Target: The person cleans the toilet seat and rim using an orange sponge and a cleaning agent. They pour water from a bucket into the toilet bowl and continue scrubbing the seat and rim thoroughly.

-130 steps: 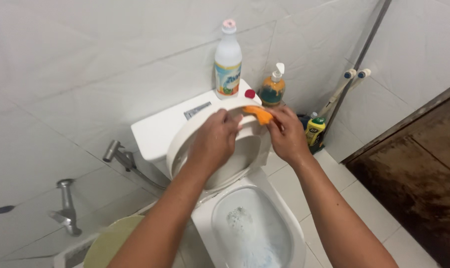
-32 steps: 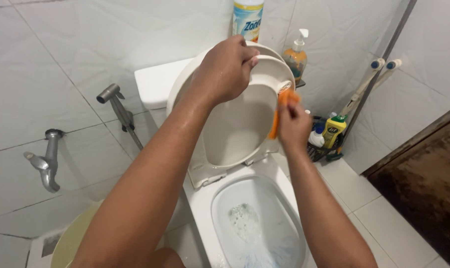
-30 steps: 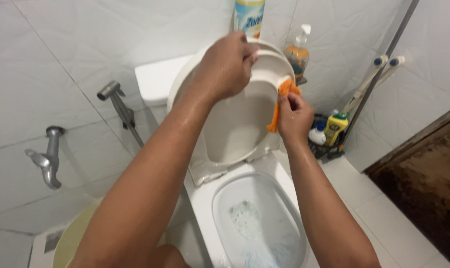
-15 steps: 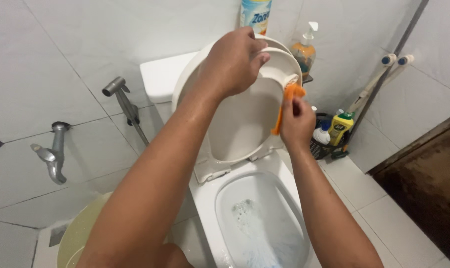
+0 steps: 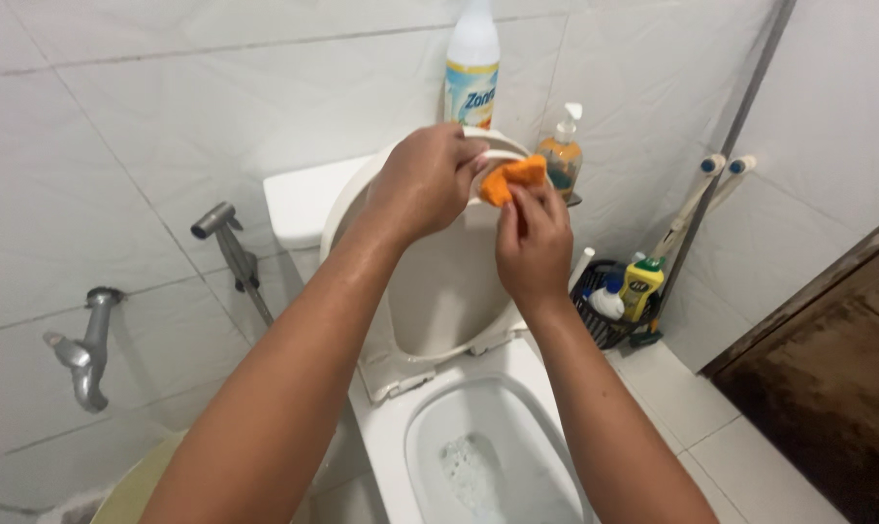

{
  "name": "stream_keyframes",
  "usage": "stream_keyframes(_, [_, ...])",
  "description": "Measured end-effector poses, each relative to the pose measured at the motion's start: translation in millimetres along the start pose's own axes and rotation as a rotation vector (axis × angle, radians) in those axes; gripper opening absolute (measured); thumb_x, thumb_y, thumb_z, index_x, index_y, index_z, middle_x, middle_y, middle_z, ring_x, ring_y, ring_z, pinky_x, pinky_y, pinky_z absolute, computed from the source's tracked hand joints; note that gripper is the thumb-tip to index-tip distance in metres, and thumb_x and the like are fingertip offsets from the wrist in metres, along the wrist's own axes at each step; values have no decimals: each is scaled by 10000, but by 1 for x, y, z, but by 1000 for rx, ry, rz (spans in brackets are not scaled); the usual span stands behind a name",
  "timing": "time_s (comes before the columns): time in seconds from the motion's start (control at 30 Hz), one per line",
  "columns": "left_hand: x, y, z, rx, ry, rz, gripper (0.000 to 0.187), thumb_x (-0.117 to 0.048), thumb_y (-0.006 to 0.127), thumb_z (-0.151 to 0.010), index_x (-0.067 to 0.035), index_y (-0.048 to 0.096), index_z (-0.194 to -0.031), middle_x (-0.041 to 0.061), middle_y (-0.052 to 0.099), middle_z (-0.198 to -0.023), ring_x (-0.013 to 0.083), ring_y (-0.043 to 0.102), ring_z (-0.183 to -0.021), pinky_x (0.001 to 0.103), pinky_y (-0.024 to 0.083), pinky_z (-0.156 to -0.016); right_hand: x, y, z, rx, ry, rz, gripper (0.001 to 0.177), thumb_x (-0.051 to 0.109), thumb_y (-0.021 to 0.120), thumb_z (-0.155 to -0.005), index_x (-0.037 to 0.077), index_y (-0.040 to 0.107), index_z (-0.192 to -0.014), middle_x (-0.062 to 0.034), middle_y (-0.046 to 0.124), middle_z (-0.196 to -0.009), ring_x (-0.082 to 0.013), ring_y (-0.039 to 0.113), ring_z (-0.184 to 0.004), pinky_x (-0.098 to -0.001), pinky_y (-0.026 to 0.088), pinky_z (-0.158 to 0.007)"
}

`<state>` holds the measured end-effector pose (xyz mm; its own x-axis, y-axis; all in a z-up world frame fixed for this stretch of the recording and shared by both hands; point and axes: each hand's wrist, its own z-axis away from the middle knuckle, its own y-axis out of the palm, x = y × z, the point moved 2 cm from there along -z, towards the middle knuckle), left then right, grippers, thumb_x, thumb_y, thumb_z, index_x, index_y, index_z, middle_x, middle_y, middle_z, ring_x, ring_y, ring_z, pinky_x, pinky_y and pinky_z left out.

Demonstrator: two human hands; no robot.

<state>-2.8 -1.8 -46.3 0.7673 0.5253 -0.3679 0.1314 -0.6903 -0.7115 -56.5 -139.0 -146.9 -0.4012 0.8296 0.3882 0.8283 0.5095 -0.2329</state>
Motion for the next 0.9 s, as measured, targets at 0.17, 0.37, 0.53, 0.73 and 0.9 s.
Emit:
stream_keyframes(0.17, [-1, 0, -1, -16, 29, 25, 202, -212, 597, -894, -81, 728, -975, 142, 661, -957, 356, 620, -855, 450, 484, -766, -9, -5, 0, 62, 131, 61, 252, 46, 565, -910, -55, 651, -1124, -174, 605, -1007, -327, 611, -918, -398, 494, -807])
stream_keyframes(0.37, [-1, -4, 1, 23, 13, 70, 199, -190, 581, -900, -78, 735, -961, 158, 655, -950, 364, 616, -856, 454, 483, -773, 7, -3, -8, 105, -57, -4, 287, 62, 599, -886, -62, 638, -1141, -185, 596, -1033, -332, 599, -969, -390, 489, -858])
stream_keyframes(0.53, [0, 0, -3, -26, 37, 55, 202, -193, 594, -878, -66, 725, -963, 156, 659, -948, 370, 614, -848, 458, 484, -762, -8, -16, -11, 145, 137, -18, 283, 77, 614, -901, -52, 633, -1151, -171, 620, -1048, -297, 635, -930, -364, 514, -825])
stream_keyframes(0.73, [3, 0, -3, 29, 3, 68, 216, -198, 583, -886, -71, 728, -983, 159, 656, -938, 356, 624, -853, 444, 488, -769, 22, 1, -10, 76, -125, -50, 214, 61, 674, -857, -34, 656, -1049, -166, 628, -1039, -327, 641, -953, -385, 522, -849])
stream_keyframes(0.9, [2, -1, -4, 5, 1, 78, 221, -193, 589, -882, -51, 725, -983, 163, 653, -962, 363, 623, -851, 438, 493, -780, -1, -10, -19, 148, 25, -43, 162, 66, 684, -851, -18, 650, -984, -150, 639, -979, -302, 669, -836, -354, 553, -747])
